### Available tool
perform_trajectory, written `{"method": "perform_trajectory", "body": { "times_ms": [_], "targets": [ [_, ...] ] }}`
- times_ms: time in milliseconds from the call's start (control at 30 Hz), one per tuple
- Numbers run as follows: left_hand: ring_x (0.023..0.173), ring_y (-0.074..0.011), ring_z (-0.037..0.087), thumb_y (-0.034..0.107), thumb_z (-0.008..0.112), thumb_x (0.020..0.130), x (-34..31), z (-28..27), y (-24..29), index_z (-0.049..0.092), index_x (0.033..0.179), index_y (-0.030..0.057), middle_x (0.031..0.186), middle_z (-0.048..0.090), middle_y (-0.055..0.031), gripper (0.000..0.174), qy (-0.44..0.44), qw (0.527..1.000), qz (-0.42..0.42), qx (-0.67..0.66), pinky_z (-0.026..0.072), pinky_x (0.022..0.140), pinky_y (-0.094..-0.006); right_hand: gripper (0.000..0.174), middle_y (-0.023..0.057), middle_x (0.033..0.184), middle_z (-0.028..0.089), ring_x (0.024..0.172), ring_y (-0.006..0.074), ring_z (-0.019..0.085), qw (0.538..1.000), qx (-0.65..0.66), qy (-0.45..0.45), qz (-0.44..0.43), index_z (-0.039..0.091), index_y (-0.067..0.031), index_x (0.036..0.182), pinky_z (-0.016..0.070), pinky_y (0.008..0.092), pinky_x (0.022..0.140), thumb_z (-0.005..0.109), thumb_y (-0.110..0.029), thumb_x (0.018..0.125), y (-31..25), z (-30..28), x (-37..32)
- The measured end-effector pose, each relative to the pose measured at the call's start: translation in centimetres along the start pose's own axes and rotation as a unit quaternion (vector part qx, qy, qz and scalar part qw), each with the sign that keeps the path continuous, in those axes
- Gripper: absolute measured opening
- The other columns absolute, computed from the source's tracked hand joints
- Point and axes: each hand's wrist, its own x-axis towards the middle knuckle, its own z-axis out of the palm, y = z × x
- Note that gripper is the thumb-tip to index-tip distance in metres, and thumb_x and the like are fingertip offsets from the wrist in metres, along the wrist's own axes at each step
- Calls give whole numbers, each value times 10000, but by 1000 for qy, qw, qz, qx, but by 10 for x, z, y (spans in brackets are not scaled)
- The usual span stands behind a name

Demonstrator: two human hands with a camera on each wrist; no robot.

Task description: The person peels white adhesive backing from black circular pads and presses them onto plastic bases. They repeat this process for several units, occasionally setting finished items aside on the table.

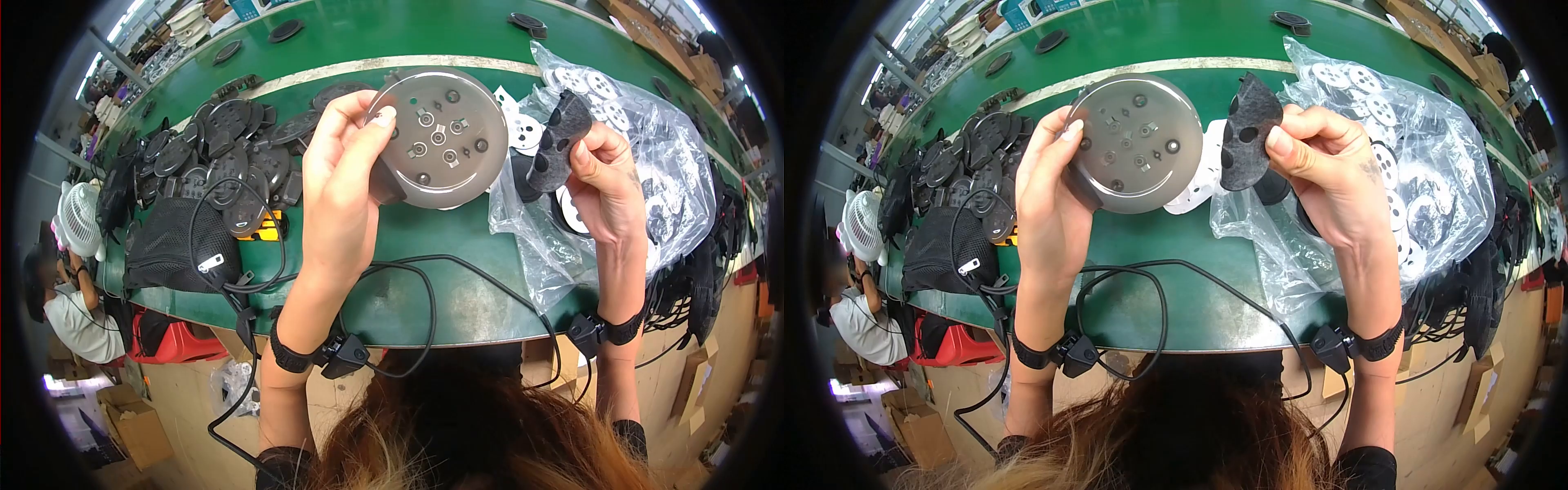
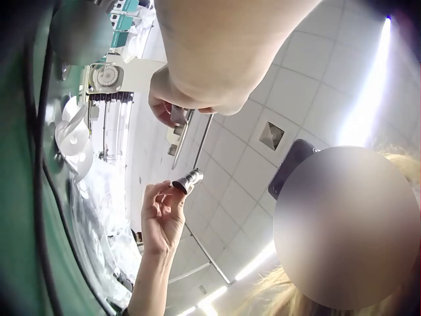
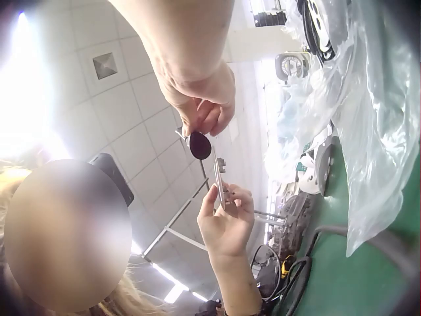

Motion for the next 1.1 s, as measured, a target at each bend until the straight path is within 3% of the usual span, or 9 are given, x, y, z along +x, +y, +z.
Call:
{"method": "perform_trajectory", "body": {
  "times_ms": [133,300,500,633,767,1100],
  "targets": [
    [822,-54,502,96,519,866,0,0,-3,497,1034,4,899,549,-22,193,-8,1000,1,9,397,750,-194,87,34,783,602,684,90,551,999,-27,36,19,645,-19,817,442,200,618,664,17,740,-3,7,0],
    [749,-51,530,97,565,846,-2,1,-5,535,980,-12,852,569,-30,176,-44,990,40,126,436,660,-184,134,56,761,621,669,109,586,991,-103,69,57,650,5,844,481,222,614,686,-12,716,-10,16,-2],
    [716,-40,523,81,572,833,-5,2,-9,560,901,-5,776,562,-17,111,-49,984,62,160,429,604,-171,97,75,744,618,656,115,577,987,-127,-23,93,650,7,788,466,222,600,687,-24,704,-6,22,-3],
    [678,-25,471,50,564,821,-5,1,-18,544,856,-5,734,530,0,68,-61,972,106,199,405,589,-163,67,74,732,612,653,117,573,987,-97,-11,130,651,6,748,460,223,606,687,-12,695,-2,26,-3],
    [685,-34,463,35,483,839,-10,4,-14,518,867,-13,742,527,-13,66,-76,988,27,135,406,608,-174,66,70,724,611,646,116,572,985,-100,-27,136,650,4,746,461,222,607,687,-7,692,4,26,-3],
    [693,-47,480,-7,425,815,-13,2,-14,496,871,-12,840,539,-56,91,-67,987,73,126,416,576,-184,53,64,726,609,641,109,559,987,-88,-47,127,645,3,757,446,221,585,664,-9,709,10,21,-1]
  ]
}}
